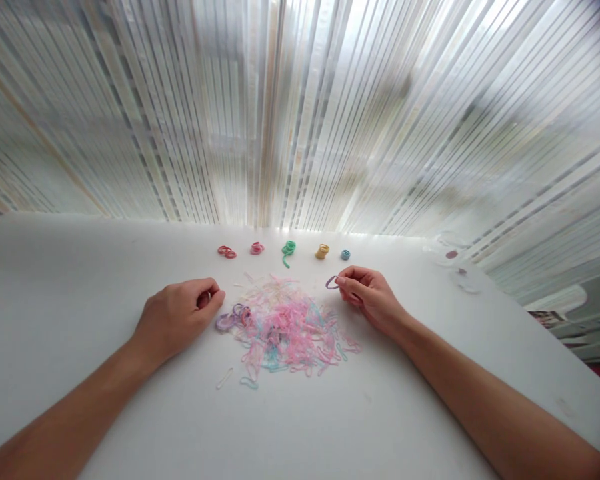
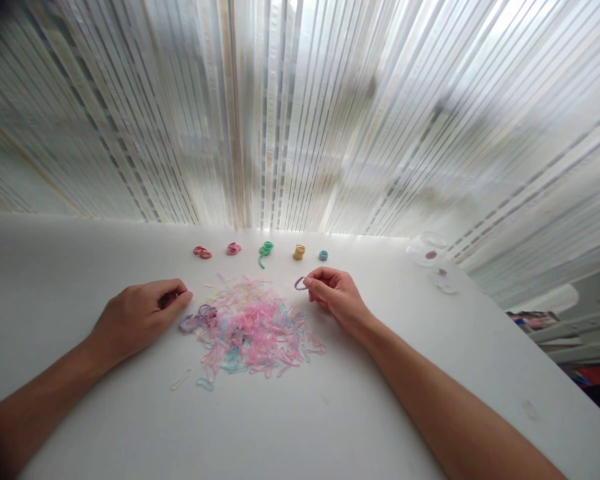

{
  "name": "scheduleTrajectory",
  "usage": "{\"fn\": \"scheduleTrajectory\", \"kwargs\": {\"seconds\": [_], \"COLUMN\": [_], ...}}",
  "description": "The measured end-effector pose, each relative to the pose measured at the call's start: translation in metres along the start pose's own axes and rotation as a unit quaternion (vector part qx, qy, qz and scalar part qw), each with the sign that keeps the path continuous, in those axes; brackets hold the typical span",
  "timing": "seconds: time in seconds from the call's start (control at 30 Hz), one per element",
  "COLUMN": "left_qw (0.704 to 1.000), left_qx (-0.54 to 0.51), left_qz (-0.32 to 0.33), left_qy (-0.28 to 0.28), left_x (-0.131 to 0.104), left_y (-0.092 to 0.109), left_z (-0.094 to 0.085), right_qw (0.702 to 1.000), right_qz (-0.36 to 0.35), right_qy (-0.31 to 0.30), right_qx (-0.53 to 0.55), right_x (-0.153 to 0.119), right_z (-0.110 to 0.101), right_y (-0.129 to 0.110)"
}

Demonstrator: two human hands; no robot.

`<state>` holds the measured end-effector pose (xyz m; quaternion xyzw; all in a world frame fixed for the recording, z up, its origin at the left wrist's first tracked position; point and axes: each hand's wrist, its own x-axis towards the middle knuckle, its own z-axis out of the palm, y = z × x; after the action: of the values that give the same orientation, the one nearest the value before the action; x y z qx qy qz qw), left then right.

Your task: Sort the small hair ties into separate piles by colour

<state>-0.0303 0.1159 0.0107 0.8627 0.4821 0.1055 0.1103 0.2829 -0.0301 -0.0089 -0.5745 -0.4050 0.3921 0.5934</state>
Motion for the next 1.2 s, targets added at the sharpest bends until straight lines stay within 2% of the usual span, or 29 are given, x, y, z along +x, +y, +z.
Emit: {"fn": "scheduleTrajectory", "kwargs": {"seconds": [0.5, 1.2], "left_qw": [1.000, 1.000], "left_qx": [-0.006, -0.013], "left_qz": [0.002, 0.001], "left_qy": [0.000, 0.001], "left_x": [0.000, -0.001], "left_y": [0.000, 0.002], "left_z": [-0.001, -0.001], "right_qw": [0.999, 0.999], "right_qz": [-0.002, -0.021], "right_qy": [0.000, -0.011], "right_qx": [-0.048, -0.034], "right_x": [-0.001, 0.001], "right_z": [-0.001, -0.003], "right_y": [0.000, 0.009]}}
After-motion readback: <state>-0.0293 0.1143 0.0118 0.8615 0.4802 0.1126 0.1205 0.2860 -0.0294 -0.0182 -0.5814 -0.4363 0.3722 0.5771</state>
